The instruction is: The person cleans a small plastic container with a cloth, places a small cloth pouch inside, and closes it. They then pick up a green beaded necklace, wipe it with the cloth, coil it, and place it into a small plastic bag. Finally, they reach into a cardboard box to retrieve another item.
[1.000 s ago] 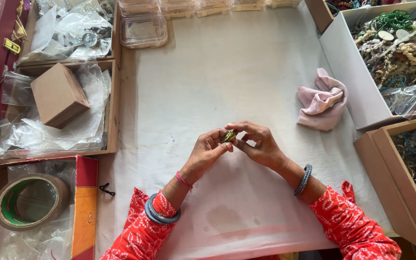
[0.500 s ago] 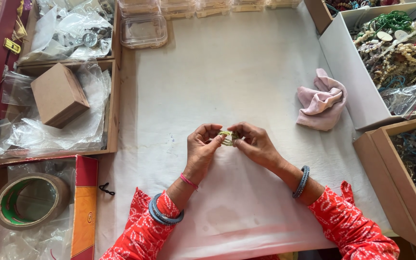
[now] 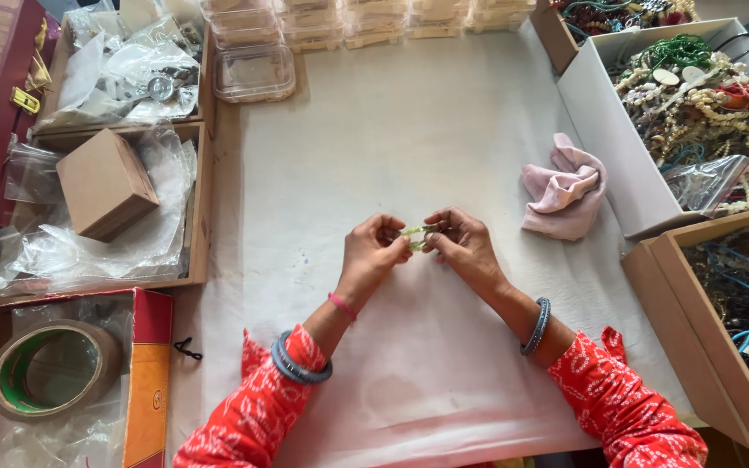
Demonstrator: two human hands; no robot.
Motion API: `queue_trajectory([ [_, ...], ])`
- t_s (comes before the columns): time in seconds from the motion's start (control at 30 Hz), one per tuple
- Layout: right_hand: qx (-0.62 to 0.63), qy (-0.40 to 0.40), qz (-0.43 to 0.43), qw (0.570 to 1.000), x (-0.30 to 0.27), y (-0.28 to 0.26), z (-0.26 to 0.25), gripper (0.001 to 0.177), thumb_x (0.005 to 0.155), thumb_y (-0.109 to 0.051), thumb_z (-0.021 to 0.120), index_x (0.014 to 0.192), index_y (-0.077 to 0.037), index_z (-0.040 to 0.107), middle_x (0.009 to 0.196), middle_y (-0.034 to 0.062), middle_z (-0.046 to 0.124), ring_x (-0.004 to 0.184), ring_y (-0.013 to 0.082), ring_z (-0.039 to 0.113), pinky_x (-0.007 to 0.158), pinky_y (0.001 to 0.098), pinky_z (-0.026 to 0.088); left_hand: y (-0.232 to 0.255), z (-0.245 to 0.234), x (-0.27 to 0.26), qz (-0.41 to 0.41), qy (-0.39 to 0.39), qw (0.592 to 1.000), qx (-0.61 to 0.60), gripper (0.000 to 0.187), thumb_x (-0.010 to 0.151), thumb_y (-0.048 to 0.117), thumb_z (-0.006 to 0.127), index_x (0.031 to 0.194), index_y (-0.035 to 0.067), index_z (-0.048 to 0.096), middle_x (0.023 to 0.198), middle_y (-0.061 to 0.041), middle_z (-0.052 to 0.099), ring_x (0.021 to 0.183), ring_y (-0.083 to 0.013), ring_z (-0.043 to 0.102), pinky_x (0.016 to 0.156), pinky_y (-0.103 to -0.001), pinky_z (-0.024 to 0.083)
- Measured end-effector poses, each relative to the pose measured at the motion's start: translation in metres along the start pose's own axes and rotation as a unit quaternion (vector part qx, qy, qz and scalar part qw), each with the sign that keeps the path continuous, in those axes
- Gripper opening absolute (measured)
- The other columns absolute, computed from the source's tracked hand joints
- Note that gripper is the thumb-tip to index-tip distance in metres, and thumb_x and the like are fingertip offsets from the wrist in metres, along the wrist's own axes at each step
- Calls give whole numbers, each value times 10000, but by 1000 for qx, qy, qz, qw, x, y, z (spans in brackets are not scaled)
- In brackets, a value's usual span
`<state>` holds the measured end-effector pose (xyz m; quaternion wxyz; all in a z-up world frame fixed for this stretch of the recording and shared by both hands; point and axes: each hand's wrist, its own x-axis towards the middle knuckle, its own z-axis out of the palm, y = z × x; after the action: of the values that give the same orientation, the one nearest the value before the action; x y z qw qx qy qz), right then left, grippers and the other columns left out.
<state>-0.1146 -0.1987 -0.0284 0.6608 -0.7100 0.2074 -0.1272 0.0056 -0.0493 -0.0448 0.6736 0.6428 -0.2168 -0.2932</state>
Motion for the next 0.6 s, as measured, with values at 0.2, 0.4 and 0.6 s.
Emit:
queue_trajectory([
  [0.2,-144,111,-56,982,20,9,-23,200,896,-62,713,1084,5,700,899,38,742,827,68,693,694,220,544,5,27,47,12,-36,994,104,141,863,66,689,962,-30,719,784,-96,758,684,-149,736,622,-280,613],
  [0.4,-207,115,-22,971,19,-12,-22,257,909,-116,737,1127,12,695,876,55,732,700,111,676,576,253,555,-8,30,61,99,5,950,297,166,816,100,699,951,12,737,853,-121,757,789,-252,765,753,-355,605],
  [0.6,-133,136,-13,982,21,-4,-27,228,928,-116,690,1123,2,674,1007,66,717,794,118,736,539,295,578,-10,11,40,193,44,928,315,199,935,105,663,1124,55,698,1142,-118,692,935,-253,733,814,-367,592],
])
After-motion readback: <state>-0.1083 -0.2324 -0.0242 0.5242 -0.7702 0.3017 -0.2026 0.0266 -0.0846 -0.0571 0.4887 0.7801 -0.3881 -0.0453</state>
